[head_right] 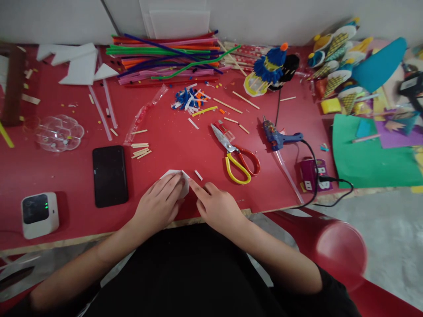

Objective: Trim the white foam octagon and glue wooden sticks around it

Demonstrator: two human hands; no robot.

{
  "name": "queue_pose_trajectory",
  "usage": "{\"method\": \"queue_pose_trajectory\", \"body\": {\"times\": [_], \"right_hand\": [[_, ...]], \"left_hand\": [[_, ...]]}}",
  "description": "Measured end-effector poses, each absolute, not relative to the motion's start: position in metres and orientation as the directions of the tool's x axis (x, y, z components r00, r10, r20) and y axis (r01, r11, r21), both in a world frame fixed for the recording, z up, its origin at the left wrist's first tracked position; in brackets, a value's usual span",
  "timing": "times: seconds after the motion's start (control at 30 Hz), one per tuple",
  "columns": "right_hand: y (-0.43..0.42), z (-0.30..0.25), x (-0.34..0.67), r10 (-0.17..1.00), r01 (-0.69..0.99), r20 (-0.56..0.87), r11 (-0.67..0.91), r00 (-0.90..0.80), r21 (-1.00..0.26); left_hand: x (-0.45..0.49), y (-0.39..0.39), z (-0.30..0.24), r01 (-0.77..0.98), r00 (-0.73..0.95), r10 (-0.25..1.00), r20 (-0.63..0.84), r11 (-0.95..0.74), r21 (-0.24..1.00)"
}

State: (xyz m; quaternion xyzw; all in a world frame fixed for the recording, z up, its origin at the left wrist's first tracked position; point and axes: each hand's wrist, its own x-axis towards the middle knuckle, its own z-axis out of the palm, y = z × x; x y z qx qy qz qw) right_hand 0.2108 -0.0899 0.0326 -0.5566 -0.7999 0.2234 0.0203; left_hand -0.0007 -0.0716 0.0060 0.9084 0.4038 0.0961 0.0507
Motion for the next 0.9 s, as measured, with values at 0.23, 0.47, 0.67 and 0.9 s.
{"method": "queue_pose_trajectory", "body": {"times": [0.23,0.47,0.67,0.9], "right_hand": [[-0.086,0.034,0.212,0.884,0.89,-0.251,0.302,-0.396,-0.342],[-0.081,0.039,0.215,0.867,0.871,-0.257,0.317,-0.426,-0.376],[-0.077,0.04,0.216,0.859,0.855,-0.265,0.305,-0.437,-0.42],[-0.073,0.041,0.218,0.843,0.834,-0.306,0.261,-0.442,-0.485]], "left_hand": [[0.001,-0.068,0.011,0.719,0.65,0.744,0.156,-0.668,0.191],[0.001,-0.067,0.01,0.712,0.649,0.751,0.122,-0.656,0.251],[0.0,-0.063,0.013,0.698,0.658,0.743,0.121,-0.662,0.272],[-0.001,-0.062,0.014,0.688,0.697,0.713,0.07,-0.693,0.215]]}}
